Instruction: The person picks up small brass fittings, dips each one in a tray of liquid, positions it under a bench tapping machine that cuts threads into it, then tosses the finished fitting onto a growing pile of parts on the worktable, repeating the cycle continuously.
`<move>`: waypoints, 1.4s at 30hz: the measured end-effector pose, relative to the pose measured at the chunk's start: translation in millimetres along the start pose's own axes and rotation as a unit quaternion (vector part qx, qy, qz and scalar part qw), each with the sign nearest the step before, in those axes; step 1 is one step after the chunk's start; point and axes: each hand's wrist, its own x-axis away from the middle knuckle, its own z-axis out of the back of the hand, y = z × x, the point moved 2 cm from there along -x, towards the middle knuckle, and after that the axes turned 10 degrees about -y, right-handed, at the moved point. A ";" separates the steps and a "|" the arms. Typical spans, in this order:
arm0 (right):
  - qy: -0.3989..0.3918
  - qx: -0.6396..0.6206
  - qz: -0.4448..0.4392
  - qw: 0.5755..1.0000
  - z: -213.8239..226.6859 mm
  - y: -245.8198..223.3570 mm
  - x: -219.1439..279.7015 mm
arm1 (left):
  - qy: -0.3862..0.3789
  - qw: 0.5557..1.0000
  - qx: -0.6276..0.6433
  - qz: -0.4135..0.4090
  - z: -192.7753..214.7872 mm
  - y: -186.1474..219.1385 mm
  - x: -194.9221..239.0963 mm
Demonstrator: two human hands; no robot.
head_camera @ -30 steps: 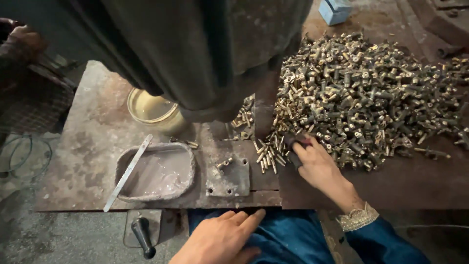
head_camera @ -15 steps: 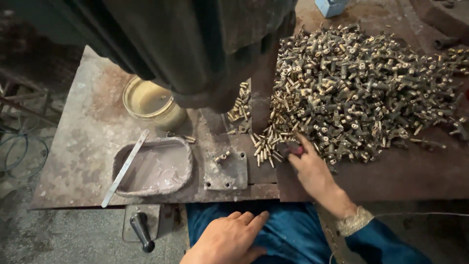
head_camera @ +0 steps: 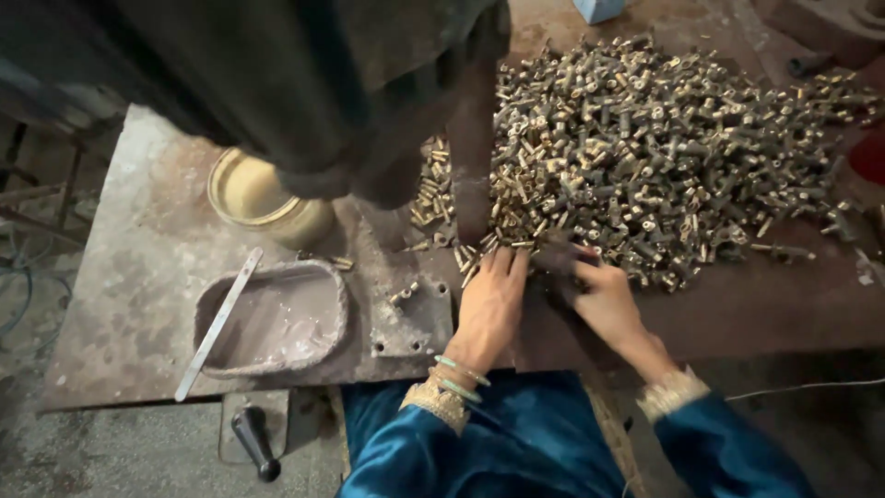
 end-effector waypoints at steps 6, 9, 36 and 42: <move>0.152 -0.289 -0.067 0.943 34.3 21.3 21.1 | 0.046 0.991 0.118 0.040 25.6 0.2 -1.1; 0.184 -0.314 -0.061 0.930 51.3 -6.8 20.5 | 0.077 0.988 0.123 0.054 38.4 1.5 -0.4; -0.291 0.005 -0.205 0.935 -60.3 -44.8 75.3 | 0.040 0.831 0.500 0.243 43.8 9.6 105.3; -0.272 -0.373 -0.237 0.855 -42.9 -30.5 58.0 | 0.080 0.688 0.649 0.314 99.2 3.4 105.6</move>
